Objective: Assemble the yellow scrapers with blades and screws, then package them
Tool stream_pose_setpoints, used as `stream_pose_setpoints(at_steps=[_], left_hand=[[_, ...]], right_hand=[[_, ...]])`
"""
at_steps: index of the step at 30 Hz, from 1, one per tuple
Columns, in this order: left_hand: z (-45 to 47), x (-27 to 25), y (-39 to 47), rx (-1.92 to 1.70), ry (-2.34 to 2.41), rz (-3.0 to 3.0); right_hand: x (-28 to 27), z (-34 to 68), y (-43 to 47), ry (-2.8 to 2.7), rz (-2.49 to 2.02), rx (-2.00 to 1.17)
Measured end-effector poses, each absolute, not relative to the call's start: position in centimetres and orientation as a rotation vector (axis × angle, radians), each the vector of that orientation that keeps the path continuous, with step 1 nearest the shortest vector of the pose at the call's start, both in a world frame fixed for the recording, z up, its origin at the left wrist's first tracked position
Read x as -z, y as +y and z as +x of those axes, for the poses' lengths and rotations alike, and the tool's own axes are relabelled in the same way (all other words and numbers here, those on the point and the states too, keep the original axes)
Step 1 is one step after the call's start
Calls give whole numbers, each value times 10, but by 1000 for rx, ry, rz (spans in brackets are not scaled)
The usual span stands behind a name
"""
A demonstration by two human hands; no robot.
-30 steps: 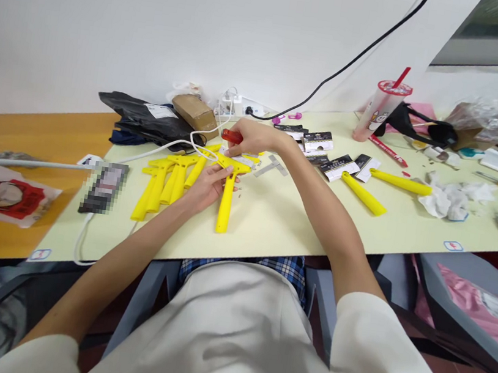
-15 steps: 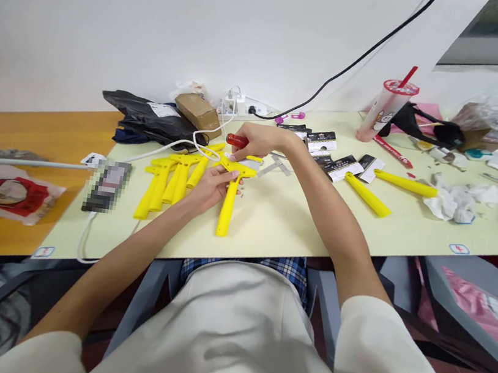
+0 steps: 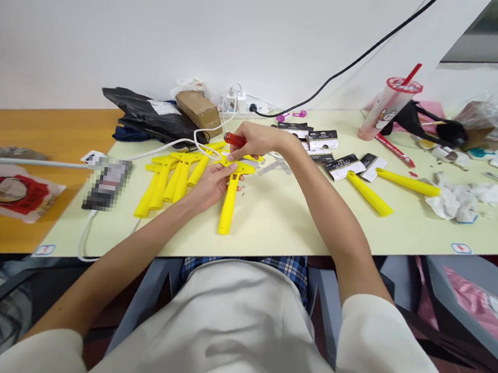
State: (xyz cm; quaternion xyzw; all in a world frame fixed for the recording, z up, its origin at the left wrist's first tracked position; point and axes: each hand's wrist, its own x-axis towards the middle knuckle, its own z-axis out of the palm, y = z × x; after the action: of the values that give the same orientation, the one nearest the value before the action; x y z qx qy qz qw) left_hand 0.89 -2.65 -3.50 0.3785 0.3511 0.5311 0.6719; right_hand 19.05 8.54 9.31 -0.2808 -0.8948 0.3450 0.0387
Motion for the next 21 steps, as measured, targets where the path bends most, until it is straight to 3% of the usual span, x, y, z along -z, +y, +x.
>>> stream_pose_setpoints(at_steps=[21], left_hand=[[12,29,-29,-1218,842,833]], right_hand=[[-90,187,87,-2744,-792,-1029]])
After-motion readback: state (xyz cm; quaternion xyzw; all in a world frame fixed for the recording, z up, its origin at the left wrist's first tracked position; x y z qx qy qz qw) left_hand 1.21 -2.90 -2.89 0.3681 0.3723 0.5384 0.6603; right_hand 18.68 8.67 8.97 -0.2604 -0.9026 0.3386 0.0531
